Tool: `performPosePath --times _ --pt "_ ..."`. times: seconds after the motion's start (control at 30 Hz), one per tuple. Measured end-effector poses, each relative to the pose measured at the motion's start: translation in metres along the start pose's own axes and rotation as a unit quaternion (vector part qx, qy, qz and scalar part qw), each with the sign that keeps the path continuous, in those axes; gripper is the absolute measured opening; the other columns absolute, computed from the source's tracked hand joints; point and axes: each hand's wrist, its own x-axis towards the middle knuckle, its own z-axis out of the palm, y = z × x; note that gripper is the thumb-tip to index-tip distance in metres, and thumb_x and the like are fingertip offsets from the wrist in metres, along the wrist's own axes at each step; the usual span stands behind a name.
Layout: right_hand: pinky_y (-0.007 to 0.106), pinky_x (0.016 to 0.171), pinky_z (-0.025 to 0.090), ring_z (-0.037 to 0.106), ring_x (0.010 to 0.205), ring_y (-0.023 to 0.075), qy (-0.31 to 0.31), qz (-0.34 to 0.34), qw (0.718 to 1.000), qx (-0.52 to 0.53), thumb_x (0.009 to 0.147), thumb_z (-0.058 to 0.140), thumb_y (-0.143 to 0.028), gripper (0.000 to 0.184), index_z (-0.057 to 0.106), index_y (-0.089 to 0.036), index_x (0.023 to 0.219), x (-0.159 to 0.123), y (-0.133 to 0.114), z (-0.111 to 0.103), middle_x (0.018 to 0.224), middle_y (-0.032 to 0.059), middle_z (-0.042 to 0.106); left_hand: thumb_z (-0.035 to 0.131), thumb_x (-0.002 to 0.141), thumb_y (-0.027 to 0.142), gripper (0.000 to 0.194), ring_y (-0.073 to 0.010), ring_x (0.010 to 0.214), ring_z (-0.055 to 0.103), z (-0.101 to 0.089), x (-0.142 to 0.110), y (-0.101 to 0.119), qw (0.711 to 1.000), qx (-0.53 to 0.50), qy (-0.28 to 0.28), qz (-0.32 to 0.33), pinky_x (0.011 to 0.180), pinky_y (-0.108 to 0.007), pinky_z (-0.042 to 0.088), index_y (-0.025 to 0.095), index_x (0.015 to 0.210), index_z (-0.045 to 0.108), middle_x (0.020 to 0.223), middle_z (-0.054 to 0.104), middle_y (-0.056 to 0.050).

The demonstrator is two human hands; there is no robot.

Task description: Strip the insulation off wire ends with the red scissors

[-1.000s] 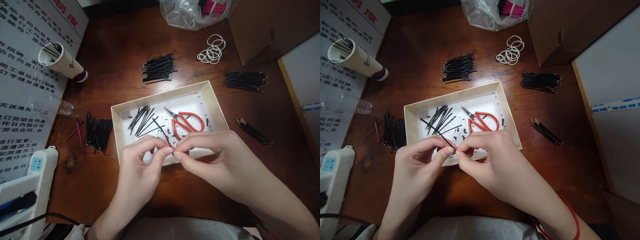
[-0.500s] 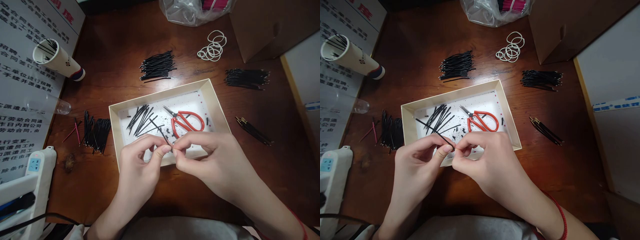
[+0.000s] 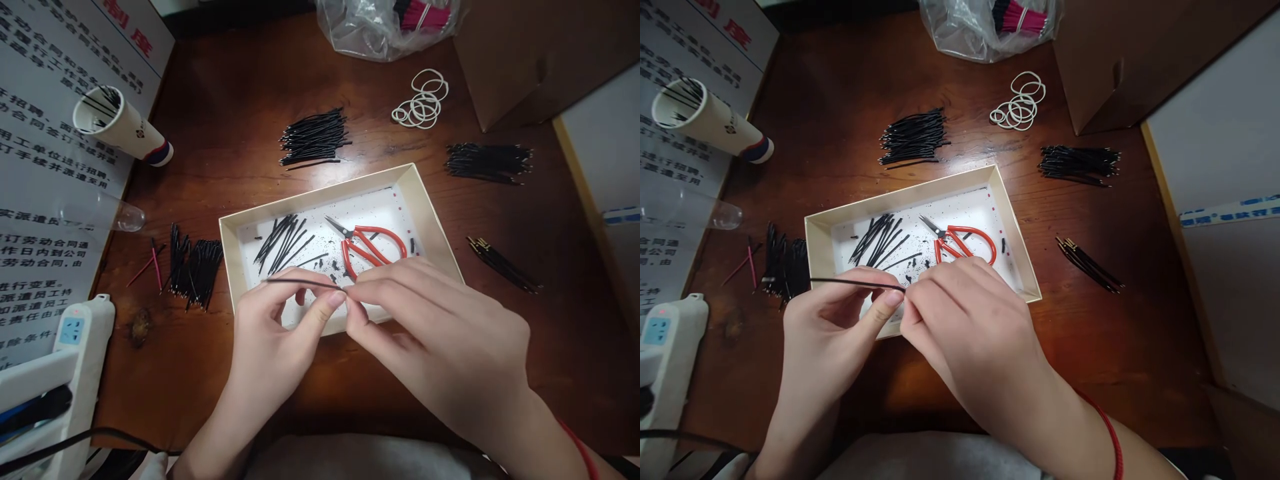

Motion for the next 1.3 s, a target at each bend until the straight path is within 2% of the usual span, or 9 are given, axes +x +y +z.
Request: performPosePath --times 0.27,0.47,0.6,0.73,0.87,0.97,1.07,1.2,1.3 --pt "0.030 0.068 0.051 0.063 0.065 0.0145 0.044 -0.048 0.997 -0.047 0.089 0.062 -0.007 0.027 0.062 -0.017 0.064 -0.002 0.000 0.006 0.068 0.0015 0.070 0.064 0.087 0.006 0.009 -0.0111 0.075 0.062 0.001 0.001 -0.003 0.975 0.123 -0.015 0.187 0.070 -0.023 0.050 0.015 0.086 0.063 0.079 0.068 -0.001" --pt "0.020 0.059 0.047 0.061 0.060 0.0084 -0.013 0.081 0.993 0.088 0.079 0.066 -0.003 0.016 0.065 -0.016 0.069 0.000 0.000 -0.001 0.064 -0.0040 0.067 0.062 0.083 -0.002 0.016 -0.0126 0.071 0.060 0.001 0.003 -0.001 0.952 0.157 -0.027 0.262 0.068 -0.027 0.049 0.014 0.084 0.061 0.076 0.067 -0.001" --pt "0.016 0.054 0.046 0.060 0.055 0.0060 -0.096 0.191 0.949 0.232 0.074 0.068 -0.002 0.019 0.068 -0.020 0.066 0.007 0.008 -0.013 0.060 -0.0089 0.066 0.061 0.083 -0.002 0.017 -0.0143 0.075 0.060 0.000 0.000 -0.001 0.971 0.088 -0.053 0.217 0.069 -0.029 0.049 0.014 0.088 0.062 0.079 0.066 -0.003" --pt "0.013 0.059 0.049 0.065 0.067 0.0059 -0.147 0.209 0.905 0.339 0.088 0.067 -0.015 0.016 0.075 -0.025 0.078 0.009 0.015 -0.014 0.071 -0.0099 0.073 0.064 0.083 0.000 0.017 -0.0135 0.076 0.061 0.001 -0.004 -0.001 0.992 0.005 0.001 0.128 0.071 -0.028 0.049 0.017 0.086 0.065 0.079 0.066 0.000" --pt "0.016 0.073 0.053 0.066 0.076 0.0072 -0.062 0.199 0.909 0.361 0.082 0.074 -0.015 0.009 0.072 -0.022 0.085 0.005 0.009 -0.003 0.081 -0.0074 0.073 0.068 0.082 0.004 0.015 -0.0106 0.072 0.063 0.007 -0.007 0.004 0.990 -0.005 0.099 0.105 0.067 -0.022 0.050 0.019 0.081 0.069 0.075 0.070 0.003" --pt "0.018 0.071 0.054 0.066 0.075 0.0082 0.015 0.217 0.885 0.412 0.081 0.074 -0.013 0.010 0.070 -0.022 0.081 0.002 0.000 0.006 0.079 -0.0060 0.072 0.070 0.080 0.005 0.015 -0.0088 0.068 0.064 0.011 -0.009 0.009 0.988 -0.021 0.132 0.079 0.065 -0.018 0.052 0.020 0.078 0.071 0.071 0.071 0.005" --pt "0.022 0.070 0.055 0.066 0.075 0.0102 0.047 0.229 0.861 0.452 0.082 0.072 -0.012 0.012 0.071 -0.023 0.079 0.001 -0.005 0.009 0.078 -0.0039 0.072 0.072 0.079 0.010 0.012 -0.0082 0.065 0.066 0.013 -0.011 0.012 0.991 -0.079 0.104 0.018 0.063 -0.015 0.053 0.021 0.076 0.073 0.069 0.073 0.005" --pt "0.024 0.072 0.054 0.066 0.078 0.0126 0.021 0.250 0.828 0.502 0.077 0.081 -0.019 0.010 0.073 -0.023 0.082 0.000 -0.004 0.012 0.081 -0.0022 0.072 0.073 0.082 0.017 0.009 -0.0090 0.069 0.070 0.013 -0.013 0.010 0.980 -0.183 0.066 -0.047 0.068 -0.015 0.056 0.025 0.080 0.076 0.074 0.076 0.005" --pt "0.024 0.071 0.054 0.065 0.076 0.0118 0.031 0.246 0.796 0.552 0.081 0.079 -0.028 0.013 0.069 -0.022 0.074 0.000 0.003 0.012 0.078 -0.0018 0.070 0.073 0.084 0.020 0.007 -0.0109 0.074 0.070 0.009 -0.011 0.008 0.981 -0.184 -0.005 -0.060 0.071 -0.017 0.056 0.025 0.085 0.078 0.079 0.077 0.002"
